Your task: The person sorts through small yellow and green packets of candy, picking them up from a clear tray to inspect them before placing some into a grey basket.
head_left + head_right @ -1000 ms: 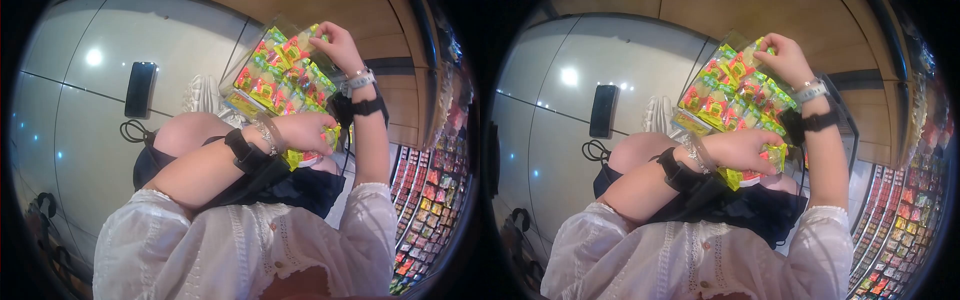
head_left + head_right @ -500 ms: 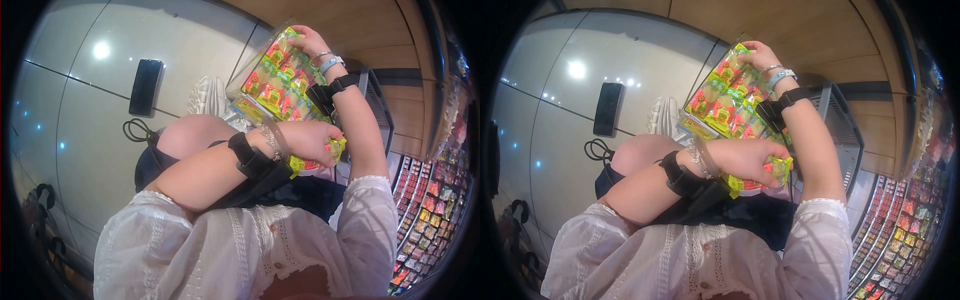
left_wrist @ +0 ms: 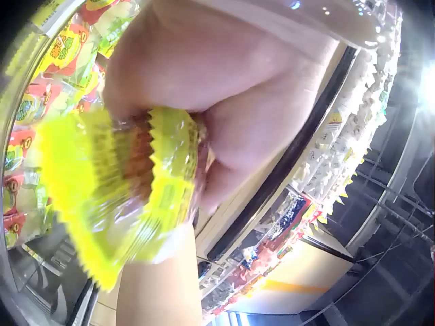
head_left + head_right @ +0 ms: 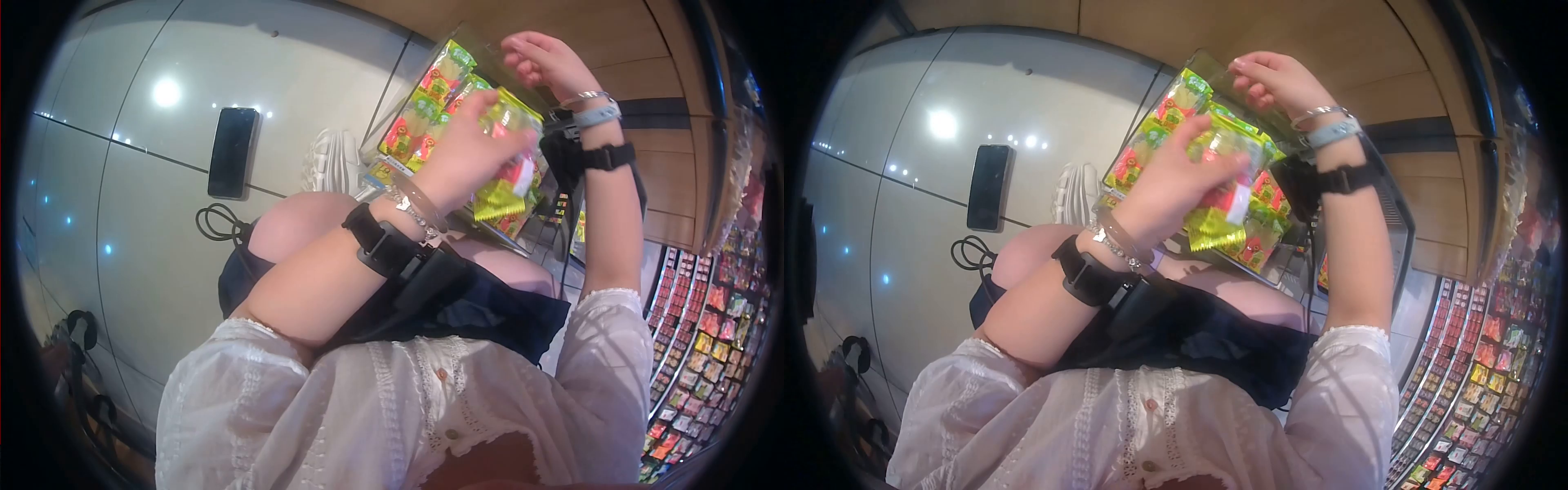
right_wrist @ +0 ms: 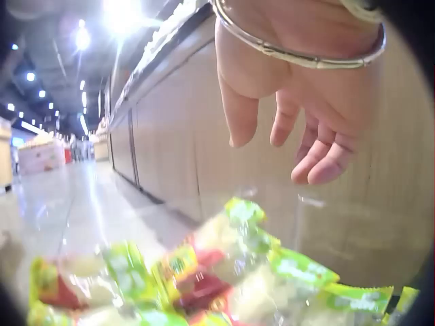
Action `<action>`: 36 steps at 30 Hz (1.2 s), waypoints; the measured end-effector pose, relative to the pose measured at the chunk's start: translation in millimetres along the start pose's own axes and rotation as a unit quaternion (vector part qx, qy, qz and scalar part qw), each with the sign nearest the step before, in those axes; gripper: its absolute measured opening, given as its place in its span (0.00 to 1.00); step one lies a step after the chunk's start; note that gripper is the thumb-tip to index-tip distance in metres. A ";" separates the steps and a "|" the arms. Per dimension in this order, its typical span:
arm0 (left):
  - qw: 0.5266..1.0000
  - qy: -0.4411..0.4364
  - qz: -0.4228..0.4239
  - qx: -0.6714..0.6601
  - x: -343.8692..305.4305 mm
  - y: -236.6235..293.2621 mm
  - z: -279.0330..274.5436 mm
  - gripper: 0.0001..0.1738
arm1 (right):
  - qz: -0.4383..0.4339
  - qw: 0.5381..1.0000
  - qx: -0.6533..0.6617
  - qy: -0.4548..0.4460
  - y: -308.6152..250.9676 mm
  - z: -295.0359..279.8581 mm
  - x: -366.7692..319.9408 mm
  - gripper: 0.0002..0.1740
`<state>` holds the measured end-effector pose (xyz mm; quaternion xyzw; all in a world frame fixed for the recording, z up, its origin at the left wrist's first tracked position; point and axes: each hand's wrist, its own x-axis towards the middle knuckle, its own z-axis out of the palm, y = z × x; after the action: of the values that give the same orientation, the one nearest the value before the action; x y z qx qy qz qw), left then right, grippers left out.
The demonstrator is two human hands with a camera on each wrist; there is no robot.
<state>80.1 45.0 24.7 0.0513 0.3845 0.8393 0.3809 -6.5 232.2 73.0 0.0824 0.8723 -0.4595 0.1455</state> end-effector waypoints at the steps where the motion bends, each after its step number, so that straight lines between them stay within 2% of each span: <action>1: 0.998 0.035 0.048 -0.016 3.8 -1.8 -2.1 0.37 | 0.021 0.996 0.045 -0.077 -7.6 -4.1 -11.6 0.18; 2: 0.992 0.070 0.096 -0.031 6.0 -3.5 -3.3 0.38 | 0.043 0.983 0.089 -0.153 -14.7 -6.2 -22.7 0.16; 3: 0.993 0.068 0.096 -0.031 5.9 -3.4 -2.8 0.38 | 0.043 0.984 0.089 -0.151 -22.3 -5.6 -32.6 0.16; 5: 0.991 0.072 0.107 -0.036 4.7 -3.4 -1.6 0.37 | 0.044 0.978 -0.032 -0.203 -35.6 3.4 -51.3 0.14; 9: 0.991 0.069 0.111 -0.027 4.8 -3.5 -1.1 0.34 | 0.002 0.977 -0.030 -0.209 -33.5 17.8 -57.1 0.10; 11: 0.992 0.034 0.105 -0.056 6.8 -2.5 -2.1 0.30 | -0.012 0.982 -0.012 -0.187 -32.7 14.4 -57.0 0.10; 14: 0.991 0.009 0.103 -0.080 9.0 -5.1 -2.7 0.27 | 0.004 0.996 -0.005 -0.094 -33.1 -2.0 -53.6 0.11; 15: 0.991 0.009 0.104 -0.080 6.9 -2.8 -1.9 0.27 | 0.003 0.996 -0.006 -0.093 -33.0 -5.2 -54.4 0.11; 17: 0.998 0.029 0.061 -0.002 0.4 3.5 -0.5 0.24 | -0.011 0.998 -0.047 -0.031 -32.3 -12.0 -55.9 0.09; 18: 0.998 0.029 0.062 -0.002 -0.3 5.0 -1.5 0.24 | -0.011 0.998 -0.048 -0.031 -31.7 -17.4 -57.3 0.09; 19: 0.995 0.047 0.065 0.057 -0.7 6.1 -2.9 0.22 | -0.132 0.978 -0.160 -0.025 -31.4 -23.5 -58.7 0.09; 20: 0.989 0.065 0.067 0.116 -0.7 6.2 -3.9 0.21 | -0.250 0.931 -0.266 -0.019 -31.7 -27.1 -59.5 0.10; 21: 0.989 0.067 0.066 0.115 2.7 1.3 -6.4 0.21 | -0.249 0.931 -0.266 -0.020 -34.2 -27.4 -62.2 0.10; 23: 0.952 0.116 0.162 0.231 11.7 -12.9 -12.2 0.19 | -0.167 0.941 -0.293 -0.025 -41.6 -26.6 -73.5 0.09; 24: 0.953 0.117 0.161 0.230 10.4 -10.6 -9.8 0.19 | -0.167 0.941 -0.293 -0.026 -45.3 -27.7 -78.2 0.09; 26: 0.971 0.177 0.090 0.136 6.3 -3.9 -4.5 0.18 | -0.245 0.940 -0.172 0.164 -50.7 -29.7 -84.3 0.08; 27: 0.971 0.178 0.089 0.134 6.1 -4.9 -5.1 0.18 | -0.245 0.940 -0.173 0.162 -48.5 -29.0 -82.9 0.08; 29: 0.990 0.119 0.015 0.076 7.0 -6.2 -7.4 0.18 | -0.186 0.906 -0.343 0.167 -35.3 -26.4 -75.0 0.09; 30: 0.990 0.119 0.014 0.077 6.4 -7.8 -6.3 0.18 | -0.253 0.869 -0.399 0.150 -24.4 -20.8 -67.7 0.09; 32: 0.995 0.025 -0.038 0.085 3.7 -11.9 -2.0 0.17 | -0.215 0.912 -0.314 0.156 -14.3 -15.9 -59.6 0.07; 33: 0.995 0.025 -0.039 0.083 1.2 -10.0 -0.2 0.17 | -0.195 0.928 -0.275 0.160 -10.3 -15.7 -57.3 0.07; 34: 0.987 -0.012 -0.059 0.147 -1.5 -4.9 2.6 0.16 | -0.194 0.928 -0.276 0.159 -7.1 -14.3 -55.5 0.07; 35: 0.973 -0.048 -0.078 0.210 -3.2 -1.9 4.0 0.16 | -0.165 0.970 -0.120 0.133 -5.0 -12.2 -53.1 0.06; 36: 0.974 -0.046 -0.077 0.210 -3.3 -3.9 3.9 0.16 | -0.130 0.985 0.039 0.103 -3.0 -10.5 -50.2 0.05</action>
<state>86.3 46.7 25.5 0.1388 0.5367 0.7050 0.4424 38.1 238.7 97.6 0.0206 0.8672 -0.4975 -0.0098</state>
